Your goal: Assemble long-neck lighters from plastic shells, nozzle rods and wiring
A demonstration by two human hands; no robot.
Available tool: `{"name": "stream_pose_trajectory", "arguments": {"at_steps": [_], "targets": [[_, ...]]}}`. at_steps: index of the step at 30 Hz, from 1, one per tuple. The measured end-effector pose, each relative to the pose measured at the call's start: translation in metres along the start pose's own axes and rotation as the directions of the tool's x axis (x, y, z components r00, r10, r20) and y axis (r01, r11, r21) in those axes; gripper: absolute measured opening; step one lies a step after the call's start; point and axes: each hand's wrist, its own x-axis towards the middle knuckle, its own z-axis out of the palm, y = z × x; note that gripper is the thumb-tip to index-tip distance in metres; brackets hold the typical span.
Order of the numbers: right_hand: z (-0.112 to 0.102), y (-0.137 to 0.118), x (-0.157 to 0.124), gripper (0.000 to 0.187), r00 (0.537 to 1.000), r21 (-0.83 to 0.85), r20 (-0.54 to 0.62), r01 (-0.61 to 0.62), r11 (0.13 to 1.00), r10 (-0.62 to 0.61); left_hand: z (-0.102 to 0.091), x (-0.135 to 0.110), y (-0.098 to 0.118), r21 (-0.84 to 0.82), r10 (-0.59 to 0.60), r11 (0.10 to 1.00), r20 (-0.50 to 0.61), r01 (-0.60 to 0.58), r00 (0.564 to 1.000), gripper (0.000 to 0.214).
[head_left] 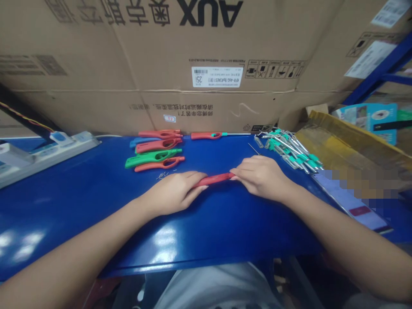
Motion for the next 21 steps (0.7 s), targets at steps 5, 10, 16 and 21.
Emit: {"name": "stream_pose_trajectory", "arguments": {"at_steps": [5, 10, 16, 21], "targets": [[0.003, 0.001, 0.003, 0.026, 0.997, 0.044, 0.073, -0.04, 0.998, 0.037, 0.003, 0.001, -0.002, 0.06, -0.038, 0.997, -0.055, 0.042, 0.998, 0.041], [-0.009, 0.018, 0.001, 0.036, 0.976, 0.034, 0.141, -0.172, 0.985, 0.165, -0.004, 0.001, -0.007, 0.076, -0.037, 0.996, -0.074, 0.042, 0.997, 0.039], [-0.021, 0.045, -0.009, 0.033, 0.952, -0.092, 0.134, -0.264, 0.96, 0.275, -0.013, 0.002, -0.016, 0.117, -0.045, 0.991, -0.126, 0.06, 0.991, 0.037], [-0.021, 0.049, -0.01, 0.016, 0.961, -0.071, 0.131, -0.237, 0.969, 0.245, -0.015, 0.001, -0.017, 0.126, -0.044, 0.99, -0.135, 0.061, 0.99, 0.039]]}}
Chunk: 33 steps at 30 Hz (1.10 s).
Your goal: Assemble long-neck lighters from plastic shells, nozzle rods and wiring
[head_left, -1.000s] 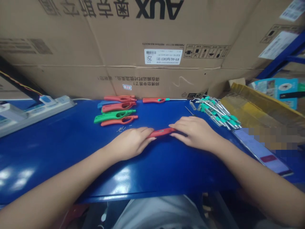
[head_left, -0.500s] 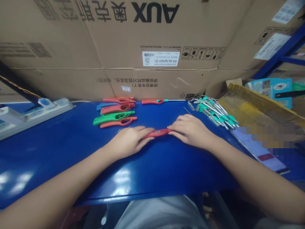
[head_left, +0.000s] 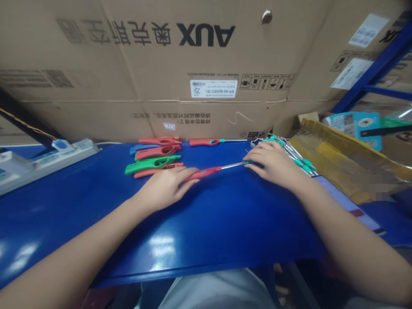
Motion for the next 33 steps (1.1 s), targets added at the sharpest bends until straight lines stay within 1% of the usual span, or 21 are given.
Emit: {"name": "stream_pose_trajectory", "arguments": {"at_steps": [3, 6, 8, 10, 13, 15, 17, 19, 21, 22, 24, 26, 27, 28, 29, 30, 33], "targets": [[0.003, -0.01, 0.002, 0.019, 0.998, 0.089, -0.028, 0.054, 0.995, -0.052, 0.003, -0.001, 0.004, -0.017, 0.013, 1.0, 0.007, -0.013, 1.0, 0.039], [0.012, -0.03, 0.004, 0.023, 0.99, 0.171, -0.041, 0.141, 0.975, -0.136, 0.008, -0.003, 0.011, -0.045, 0.026, 0.999, 0.025, -0.025, 0.999, 0.04], [0.018, -0.044, 0.005, 0.026, 0.98, 0.193, -0.049, 0.198, 0.961, -0.192, 0.011, -0.004, 0.016, -0.059, 0.028, 0.998, 0.055, -0.025, 0.998, 0.04], [0.022, -0.052, 0.006, 0.028, 0.973, 0.205, -0.058, 0.232, 0.951, -0.225, 0.012, -0.004, 0.018, -0.074, 0.031, 0.997, 0.087, -0.025, 0.996, 0.04], [0.023, -0.052, 0.006, 0.033, 0.977, 0.219, -0.051, 0.211, 0.953, -0.205, 0.012, -0.004, 0.018, -0.095, 0.022, 0.995, 0.095, -0.013, 0.995, 0.039], [0.022, -0.049, 0.005, 0.032, 0.98, 0.213, -0.05, 0.199, 0.957, -0.193, 0.011, -0.004, 0.016, -0.119, 0.008, 0.993, 0.084, 0.002, 0.996, 0.039], [0.021, -0.047, 0.005, 0.027, 0.976, 0.196, -0.061, 0.219, 0.956, -0.211, 0.01, -0.004, 0.015, -0.164, 0.002, 0.986, 0.077, 0.01, 0.997, 0.038], [0.022, -0.047, 0.005, 0.026, 0.965, 0.18, -0.086, 0.259, 0.949, -0.247, 0.01, -0.004, 0.017, -0.248, 0.008, 0.969, 0.074, 0.01, 0.997, 0.036], [0.024, -0.049, 0.005, 0.025, 0.954, 0.179, -0.124, 0.292, 0.94, -0.273, 0.011, -0.003, 0.02, -0.366, -0.013, 0.93, 0.078, 0.041, 0.997, 0.034], [0.025, -0.05, 0.005, 0.025, 0.948, 0.184, -0.15, 0.306, 0.934, -0.281, 0.011, -0.003, 0.021, -0.436, -0.041, 0.896, 0.093, 0.078, 0.995, 0.034], [0.026, -0.051, 0.004, 0.023, 0.937, 0.205, -0.201, 0.325, 0.923, -0.285, 0.013, -0.001, 0.023, -0.589, -0.108, 0.785, 0.171, 0.19, 0.979, 0.039], [0.025, -0.052, 0.004, 0.021, 0.929, 0.222, -0.234, 0.337, 0.915, -0.286, 0.014, 0.0, 0.024, -0.705, -0.132, 0.644, 0.28, 0.297, 0.951, 0.044], [0.023, -0.053, 0.004, 0.021, 0.926, 0.226, -0.241, 0.343, 0.912, -0.289, 0.014, 0.0, 0.025, -0.736, -0.127, 0.593, 0.315, 0.327, 0.941, 0.045], [0.021, -0.053, 0.004, 0.022, 0.925, 0.226, -0.24, 0.347, 0.91, -0.293, 0.014, 0.0, 0.025, -0.751, -0.121, 0.568, 0.327, 0.335, 0.937, 0.045], [0.019, -0.054, 0.004, 0.022, 0.926, 0.223, -0.234, 0.347, 0.911, -0.296, 0.013, -0.001, 0.025, -0.752, -0.119, 0.574, 0.313, 0.323, 0.942, 0.044], [0.017, -0.054, 0.003, 0.022, 0.928, 0.22, -0.226, 0.346, 0.912, -0.298, 0.013, -0.002, 0.026, -0.738, -0.121, 0.607, 0.28, 0.295, 0.952, 0.042], [0.013, -0.057, 0.003, 0.022, 0.933, 0.217, -0.199, 0.34, 0.915, -0.3, 0.011, -0.005, 0.029, -0.612, -0.09, 0.776, 0.129, 0.15, 0.988, 0.033]]}}
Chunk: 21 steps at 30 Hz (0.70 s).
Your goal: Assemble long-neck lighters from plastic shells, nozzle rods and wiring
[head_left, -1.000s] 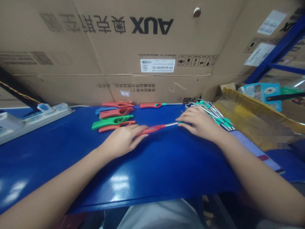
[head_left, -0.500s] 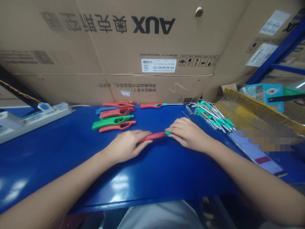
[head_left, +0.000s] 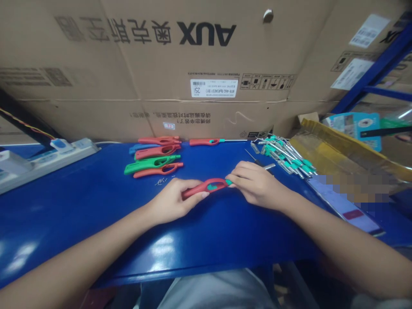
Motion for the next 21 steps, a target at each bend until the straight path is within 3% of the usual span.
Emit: {"name": "stream_pose_trajectory", "arguments": {"at_steps": [5, 9, 14, 21], "targets": [[0.003, -0.001, -0.001, 0.023, 1.0, -0.027, 0.025, 0.013, 1.0, -0.012, 0.003, -0.004, -0.004, 0.26, 0.206, 0.948, -0.052, -0.186, 0.977, 0.029], [0.007, 0.002, 0.0, 0.018, 0.99, -0.044, 0.117, -0.07, 0.997, 0.075, 0.005, 0.001, -0.011, 0.438, 0.193, 0.882, -0.002, -0.172, 0.981, 0.034], [0.005, 0.006, 0.0, 0.011, 0.895, -0.019, 0.349, -0.288, 0.957, 0.277, 0.005, 0.005, -0.013, 0.559, 0.123, 0.819, 0.049, -0.129, 0.991, 0.039], [-0.01, 0.016, -0.004, 0.018, 0.771, -0.089, 0.457, -0.457, 0.885, 0.444, 0.006, 0.003, -0.015, 0.553, 0.12, 0.826, 0.016, -0.109, 0.993, 0.043]]}}
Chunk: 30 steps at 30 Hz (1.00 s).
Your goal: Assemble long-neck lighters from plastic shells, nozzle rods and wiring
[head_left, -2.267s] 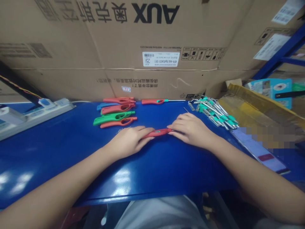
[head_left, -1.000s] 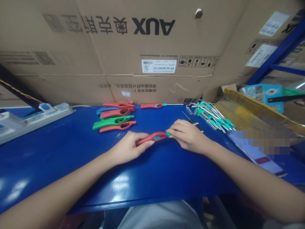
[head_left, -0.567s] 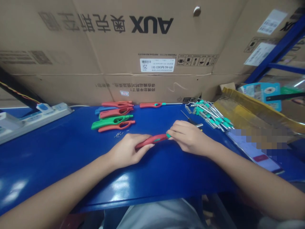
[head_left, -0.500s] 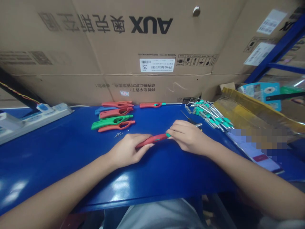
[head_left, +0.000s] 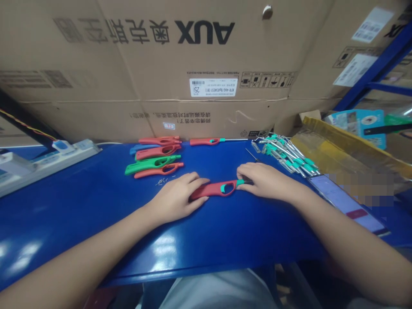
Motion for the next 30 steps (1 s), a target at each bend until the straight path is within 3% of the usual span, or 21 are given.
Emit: {"name": "stream_pose_trajectory", "arguments": {"at_steps": [9, 15, 20, 27, 30], "targets": [[-0.006, 0.008, -0.003, 0.018, 0.994, 0.141, 0.11, -0.018, 0.99, 0.003, -0.005, -0.001, -0.002, -0.148, -0.019, 0.989, 0.035, 0.024, 0.999, 0.028], [-0.001, 0.013, 0.001, 0.021, 0.98, 0.118, 0.047, 0.189, 0.975, -0.195, -0.004, -0.002, 0.0, -0.122, -0.049, 0.991, 0.042, 0.054, 0.998, 0.027], [0.003, 0.015, 0.003, 0.024, 0.969, 0.045, 0.011, 0.246, 0.968, -0.247, -0.001, -0.002, 0.002, -0.114, -0.077, 0.99, 0.015, 0.078, 0.997, 0.026], [-0.003, 0.023, 0.001, 0.028, 0.994, 0.083, 0.02, 0.106, 0.991, -0.108, -0.002, -0.003, 0.005, -0.079, -0.118, 0.99, 0.016, 0.119, 0.993, 0.028], [-0.006, 0.036, -0.001, 0.034, 0.997, 0.035, -0.075, -0.022, 0.999, 0.024, 0.0, -0.003, 0.006, -0.142, -0.124, 0.982, 0.017, 0.125, 0.992, 0.027]]}}
